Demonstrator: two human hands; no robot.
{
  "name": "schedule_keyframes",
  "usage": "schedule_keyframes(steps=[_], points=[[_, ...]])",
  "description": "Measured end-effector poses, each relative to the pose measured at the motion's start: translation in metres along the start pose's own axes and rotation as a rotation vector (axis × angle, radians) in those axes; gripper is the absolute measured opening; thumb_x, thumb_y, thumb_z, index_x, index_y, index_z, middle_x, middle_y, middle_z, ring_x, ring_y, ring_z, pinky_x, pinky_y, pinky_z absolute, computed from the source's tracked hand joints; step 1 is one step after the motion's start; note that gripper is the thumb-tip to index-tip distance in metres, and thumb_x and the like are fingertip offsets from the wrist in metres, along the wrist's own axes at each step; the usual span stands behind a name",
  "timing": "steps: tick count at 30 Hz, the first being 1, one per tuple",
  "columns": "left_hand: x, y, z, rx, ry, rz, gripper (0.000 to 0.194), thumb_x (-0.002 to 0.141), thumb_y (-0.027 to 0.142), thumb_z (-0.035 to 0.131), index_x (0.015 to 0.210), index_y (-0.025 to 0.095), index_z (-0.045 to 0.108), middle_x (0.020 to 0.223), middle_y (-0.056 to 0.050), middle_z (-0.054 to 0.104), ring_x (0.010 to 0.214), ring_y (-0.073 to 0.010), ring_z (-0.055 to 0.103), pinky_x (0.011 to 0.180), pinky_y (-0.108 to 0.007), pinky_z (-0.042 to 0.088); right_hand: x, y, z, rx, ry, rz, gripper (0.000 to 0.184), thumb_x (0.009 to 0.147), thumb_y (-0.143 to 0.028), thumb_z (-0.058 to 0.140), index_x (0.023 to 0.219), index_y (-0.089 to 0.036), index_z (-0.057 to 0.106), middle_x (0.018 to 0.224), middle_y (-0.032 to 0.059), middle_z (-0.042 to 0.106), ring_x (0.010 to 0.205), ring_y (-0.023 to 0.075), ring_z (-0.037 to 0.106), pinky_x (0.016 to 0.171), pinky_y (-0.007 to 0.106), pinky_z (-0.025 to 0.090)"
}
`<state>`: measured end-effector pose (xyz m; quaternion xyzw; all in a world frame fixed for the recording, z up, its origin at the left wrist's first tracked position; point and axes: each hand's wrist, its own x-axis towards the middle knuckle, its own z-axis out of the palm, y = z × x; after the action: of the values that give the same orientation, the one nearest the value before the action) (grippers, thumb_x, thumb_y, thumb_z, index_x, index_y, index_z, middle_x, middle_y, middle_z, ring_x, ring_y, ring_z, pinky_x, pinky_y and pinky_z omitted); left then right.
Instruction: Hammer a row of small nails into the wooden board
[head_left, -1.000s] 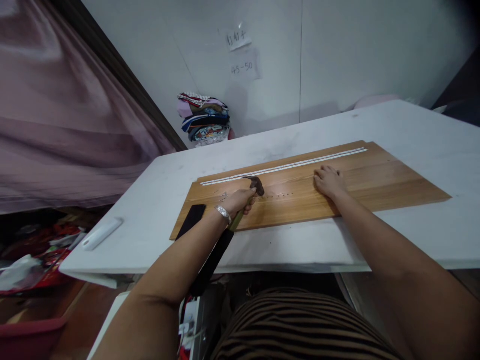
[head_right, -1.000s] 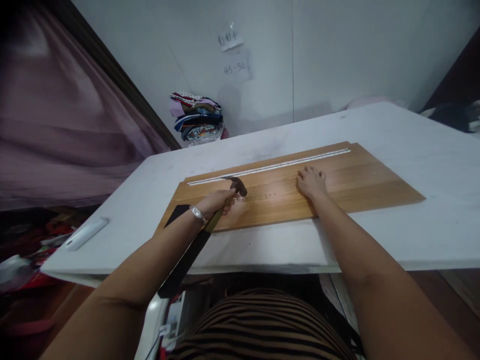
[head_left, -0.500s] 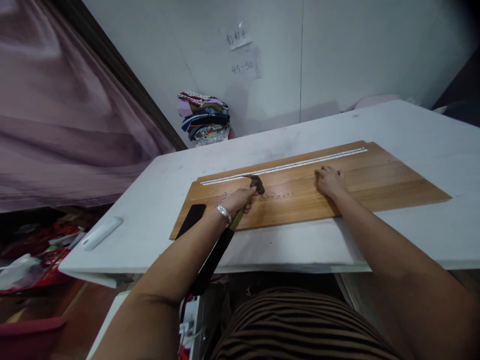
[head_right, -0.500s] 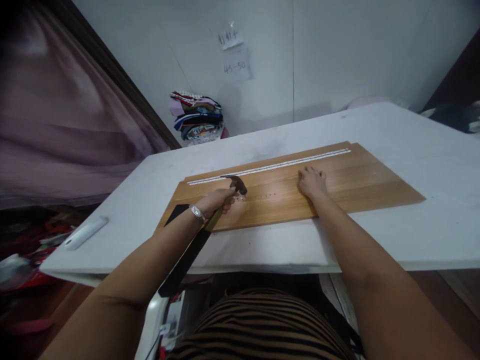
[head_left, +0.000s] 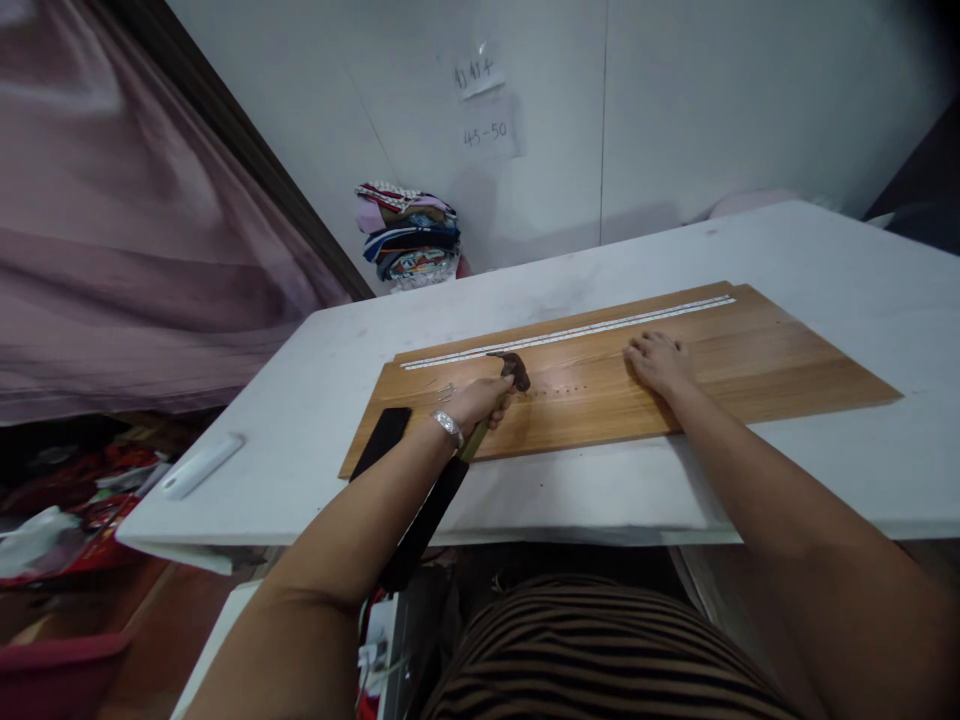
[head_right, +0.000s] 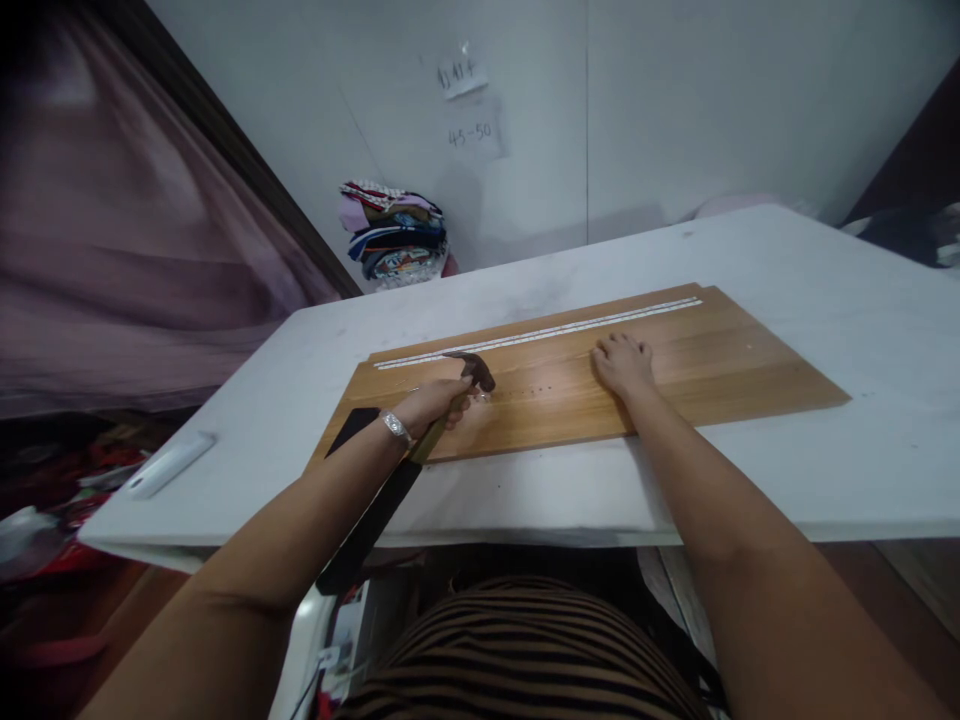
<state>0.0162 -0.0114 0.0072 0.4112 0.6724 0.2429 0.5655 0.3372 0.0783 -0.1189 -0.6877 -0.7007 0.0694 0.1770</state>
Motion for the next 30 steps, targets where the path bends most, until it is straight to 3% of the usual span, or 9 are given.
schedule_keyframes(steps=[30], points=[[0.0006,-0.0017,0.0001,-0.013,-0.003,0.011,0.031,0.108,0.038,0.056,0.086,0.017,0.061,0.061,0.004,0.051,0.042,-0.0068,0.038,0.043,-0.019,0.030,-0.0011,-0.0003,-0.0004,0.001,0.015,-0.004,0.040,0.103,-0.035,0.040,0.102,-0.023,0.078,0.125,0.0154,0.072,0.126,0.0321,0.056,0.106,0.051,0.038]])
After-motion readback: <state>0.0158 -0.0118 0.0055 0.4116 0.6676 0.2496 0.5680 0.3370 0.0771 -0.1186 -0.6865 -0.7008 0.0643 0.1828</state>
